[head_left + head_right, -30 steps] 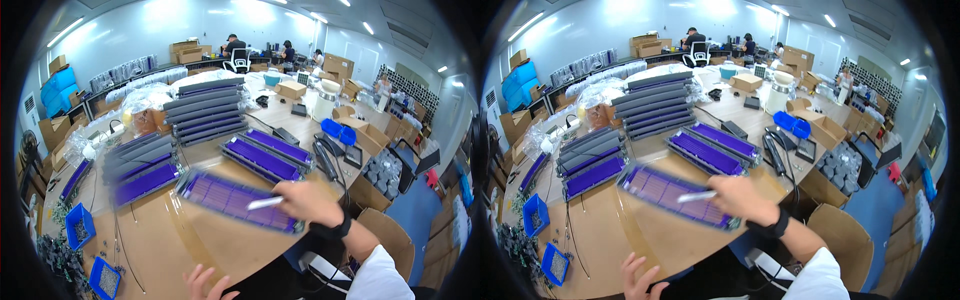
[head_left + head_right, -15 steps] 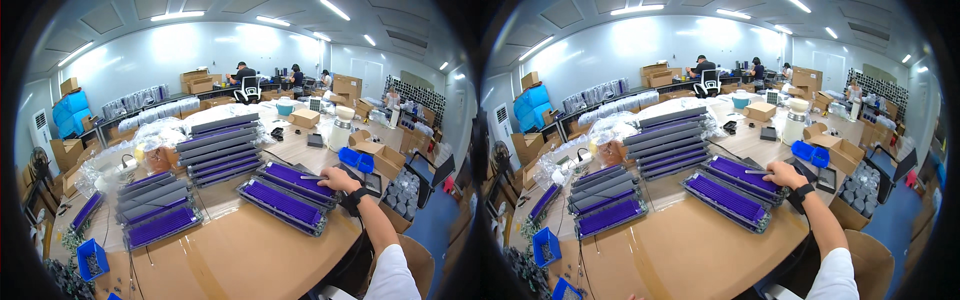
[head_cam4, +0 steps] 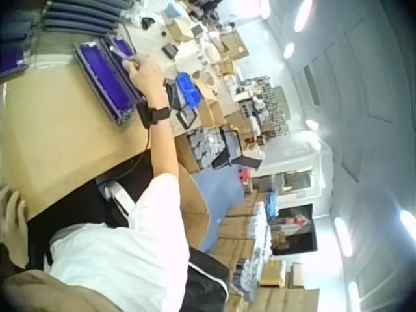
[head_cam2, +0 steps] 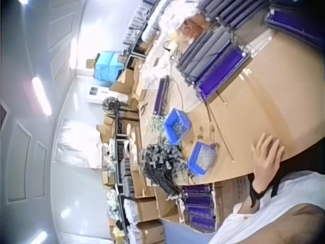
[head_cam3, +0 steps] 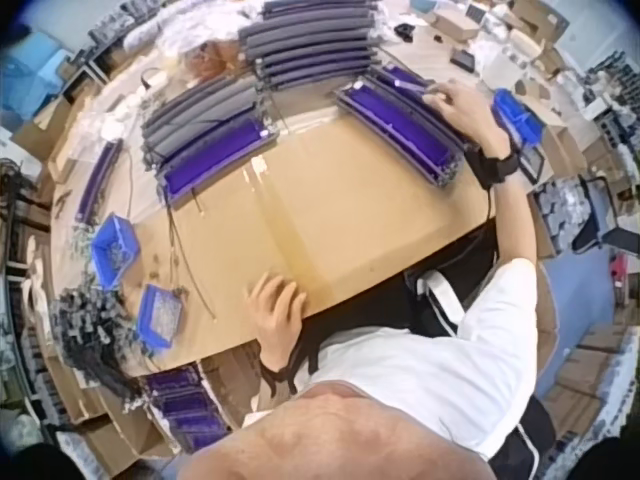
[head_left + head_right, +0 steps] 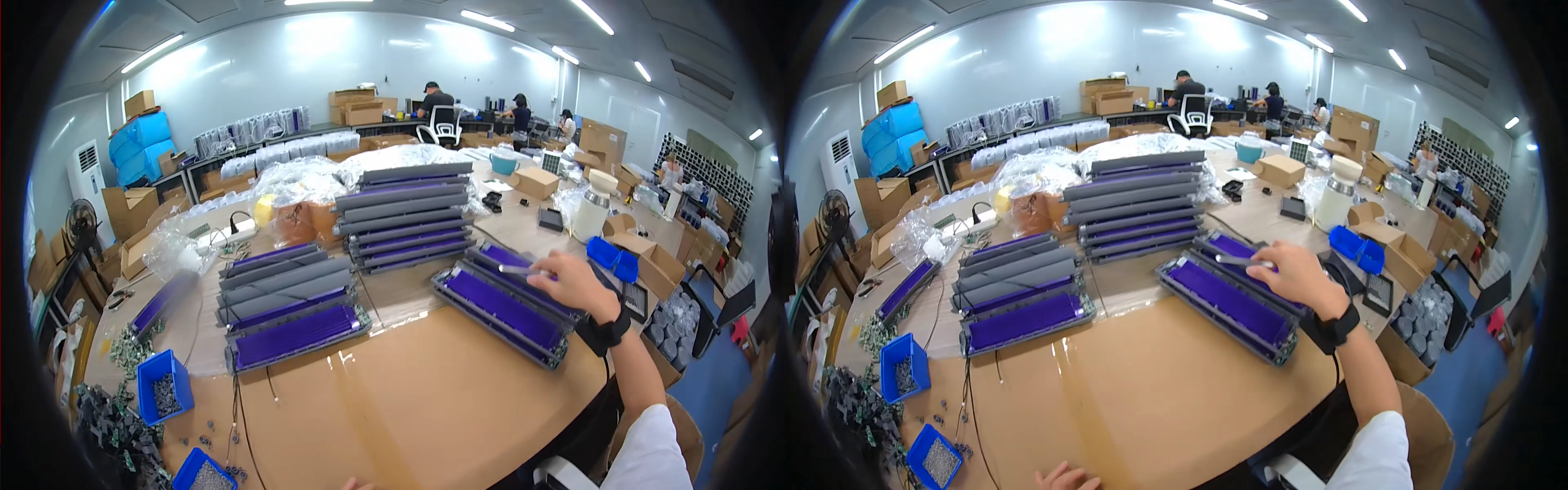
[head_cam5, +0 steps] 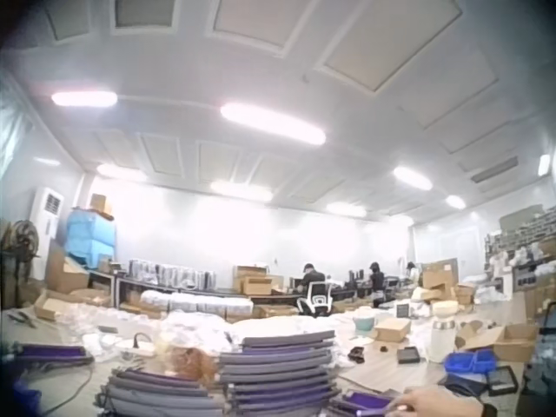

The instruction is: The person uses a metal tool to press down on the internal components of purple electronic housing units. They repeat this action on multiple units, moving each one aside after completion. The person handles the units one at a time, using the tool to ensure the internal parts are seated correctly.

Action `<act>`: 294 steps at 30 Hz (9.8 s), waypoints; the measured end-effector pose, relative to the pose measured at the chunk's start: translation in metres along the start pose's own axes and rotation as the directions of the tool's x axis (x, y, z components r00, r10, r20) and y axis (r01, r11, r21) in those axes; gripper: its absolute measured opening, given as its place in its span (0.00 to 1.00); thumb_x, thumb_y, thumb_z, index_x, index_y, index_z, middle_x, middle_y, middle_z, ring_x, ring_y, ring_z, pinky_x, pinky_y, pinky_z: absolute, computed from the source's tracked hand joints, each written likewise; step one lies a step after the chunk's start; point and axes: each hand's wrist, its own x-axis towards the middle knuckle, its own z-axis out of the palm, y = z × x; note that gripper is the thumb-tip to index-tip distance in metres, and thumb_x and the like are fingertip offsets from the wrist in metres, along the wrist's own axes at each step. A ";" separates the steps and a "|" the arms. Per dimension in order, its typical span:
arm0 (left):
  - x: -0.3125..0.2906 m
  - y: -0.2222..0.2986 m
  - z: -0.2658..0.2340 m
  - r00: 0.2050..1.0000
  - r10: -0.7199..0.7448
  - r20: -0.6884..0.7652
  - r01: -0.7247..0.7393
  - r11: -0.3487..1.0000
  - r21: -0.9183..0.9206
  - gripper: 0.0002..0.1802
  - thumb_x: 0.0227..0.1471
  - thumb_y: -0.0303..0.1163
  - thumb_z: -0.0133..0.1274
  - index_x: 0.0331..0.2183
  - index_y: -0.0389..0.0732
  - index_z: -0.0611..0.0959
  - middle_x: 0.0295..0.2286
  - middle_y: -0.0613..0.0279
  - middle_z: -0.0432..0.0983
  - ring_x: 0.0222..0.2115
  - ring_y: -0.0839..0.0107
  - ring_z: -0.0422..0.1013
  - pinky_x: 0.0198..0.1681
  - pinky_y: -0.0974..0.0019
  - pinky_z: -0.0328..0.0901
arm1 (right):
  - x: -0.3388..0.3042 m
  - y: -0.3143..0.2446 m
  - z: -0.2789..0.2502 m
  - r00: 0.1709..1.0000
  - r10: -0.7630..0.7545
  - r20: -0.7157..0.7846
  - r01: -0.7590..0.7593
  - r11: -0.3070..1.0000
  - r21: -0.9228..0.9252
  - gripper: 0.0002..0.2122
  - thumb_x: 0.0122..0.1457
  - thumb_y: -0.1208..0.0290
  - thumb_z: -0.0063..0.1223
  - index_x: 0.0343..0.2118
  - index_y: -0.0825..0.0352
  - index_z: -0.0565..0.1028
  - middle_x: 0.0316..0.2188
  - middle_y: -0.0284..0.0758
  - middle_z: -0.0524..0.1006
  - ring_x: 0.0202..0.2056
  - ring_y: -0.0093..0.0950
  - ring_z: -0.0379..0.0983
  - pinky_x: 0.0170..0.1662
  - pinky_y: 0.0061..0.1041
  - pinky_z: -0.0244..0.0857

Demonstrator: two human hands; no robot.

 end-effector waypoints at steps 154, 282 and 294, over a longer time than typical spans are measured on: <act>0.002 -0.063 -0.069 0.930 -0.320 -0.179 0.308 0.947 -0.096 0.09 0.41 0.16 0.61 0.30 0.35 0.83 0.30 0.53 0.77 0.31 0.54 0.74 0.33 0.58 0.70 | 0.304 -0.295 0.251 0.690 -0.598 0.408 0.675 0.735 -0.064 0.11 0.49 0.67 0.60 0.36 0.63 0.79 0.42 0.41 0.75 0.40 0.42 0.77 0.42 0.40 0.72; -0.018 -0.020 -0.021 0.984 -0.044 0.174 0.100 0.939 -0.328 0.24 0.34 0.25 0.71 0.36 0.41 0.79 0.57 0.43 0.53 0.58 0.41 0.57 0.58 0.49 0.62 | -0.161 -0.241 0.070 0.687 -0.611 0.394 0.144 0.646 0.750 0.01 0.50 0.82 0.54 0.26 0.73 0.74 0.28 0.46 0.73 0.33 0.48 0.71 0.33 0.44 0.63; -0.022 -0.026 -0.017 0.992 -0.020 0.121 0.061 0.937 -0.344 0.24 0.32 0.25 0.72 0.37 0.44 0.82 0.58 0.42 0.54 0.58 0.44 0.58 0.54 0.51 0.65 | -0.149 -0.250 0.068 0.636 -0.586 0.502 0.078 0.697 0.713 0.03 0.47 0.85 0.48 0.25 0.76 0.74 0.26 0.50 0.75 0.32 0.51 0.74 0.32 0.47 0.65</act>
